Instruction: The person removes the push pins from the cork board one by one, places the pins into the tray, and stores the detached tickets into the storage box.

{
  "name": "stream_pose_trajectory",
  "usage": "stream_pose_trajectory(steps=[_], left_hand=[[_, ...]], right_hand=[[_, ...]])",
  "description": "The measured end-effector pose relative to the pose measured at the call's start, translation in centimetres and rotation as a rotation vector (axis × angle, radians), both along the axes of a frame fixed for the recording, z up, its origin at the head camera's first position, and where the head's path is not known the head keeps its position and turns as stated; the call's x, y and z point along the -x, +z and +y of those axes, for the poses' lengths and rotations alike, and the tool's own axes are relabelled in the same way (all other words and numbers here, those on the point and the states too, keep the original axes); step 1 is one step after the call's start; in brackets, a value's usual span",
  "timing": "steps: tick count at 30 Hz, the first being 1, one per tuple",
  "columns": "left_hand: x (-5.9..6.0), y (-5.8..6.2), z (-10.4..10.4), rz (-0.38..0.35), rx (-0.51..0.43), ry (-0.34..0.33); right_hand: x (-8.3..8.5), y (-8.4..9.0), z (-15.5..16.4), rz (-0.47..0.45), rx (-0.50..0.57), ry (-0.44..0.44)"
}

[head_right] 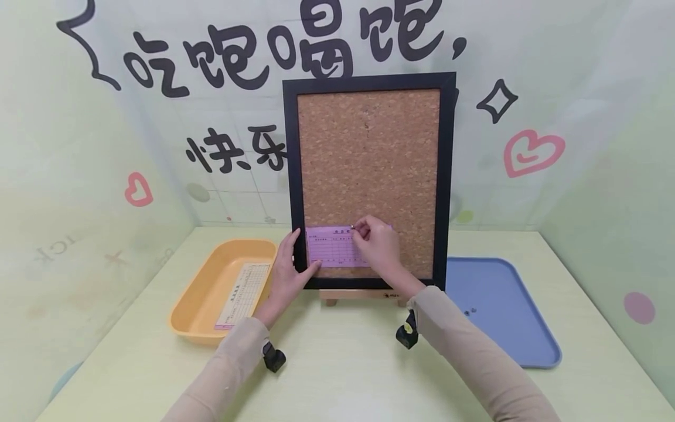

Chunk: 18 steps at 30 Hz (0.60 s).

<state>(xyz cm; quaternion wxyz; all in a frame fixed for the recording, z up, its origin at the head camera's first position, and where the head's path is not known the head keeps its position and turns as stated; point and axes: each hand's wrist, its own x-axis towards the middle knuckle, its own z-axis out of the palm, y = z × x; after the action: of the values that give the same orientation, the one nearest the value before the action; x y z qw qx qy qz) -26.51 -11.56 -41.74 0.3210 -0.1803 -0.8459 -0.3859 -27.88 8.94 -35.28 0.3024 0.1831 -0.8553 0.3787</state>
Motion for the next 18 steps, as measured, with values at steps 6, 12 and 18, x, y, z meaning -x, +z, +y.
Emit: stream_pose_trajectory(steps=[6, 12, 18], left_hand=[[-0.1, 0.1, 0.0, 0.018, 0.002, -0.001], [-0.1, 0.1, 0.1, 0.008, 0.011, 0.004], [-0.1, 0.2, 0.0, -0.003, 0.001, 0.004]], right_hand=[[0.0, 0.1, 0.2, 0.017, -0.038, -0.038], [0.0, -0.1, -0.3, 0.037, -0.058, -0.069], [-0.1, 0.0, -0.9, 0.039, -0.040, -0.087]])
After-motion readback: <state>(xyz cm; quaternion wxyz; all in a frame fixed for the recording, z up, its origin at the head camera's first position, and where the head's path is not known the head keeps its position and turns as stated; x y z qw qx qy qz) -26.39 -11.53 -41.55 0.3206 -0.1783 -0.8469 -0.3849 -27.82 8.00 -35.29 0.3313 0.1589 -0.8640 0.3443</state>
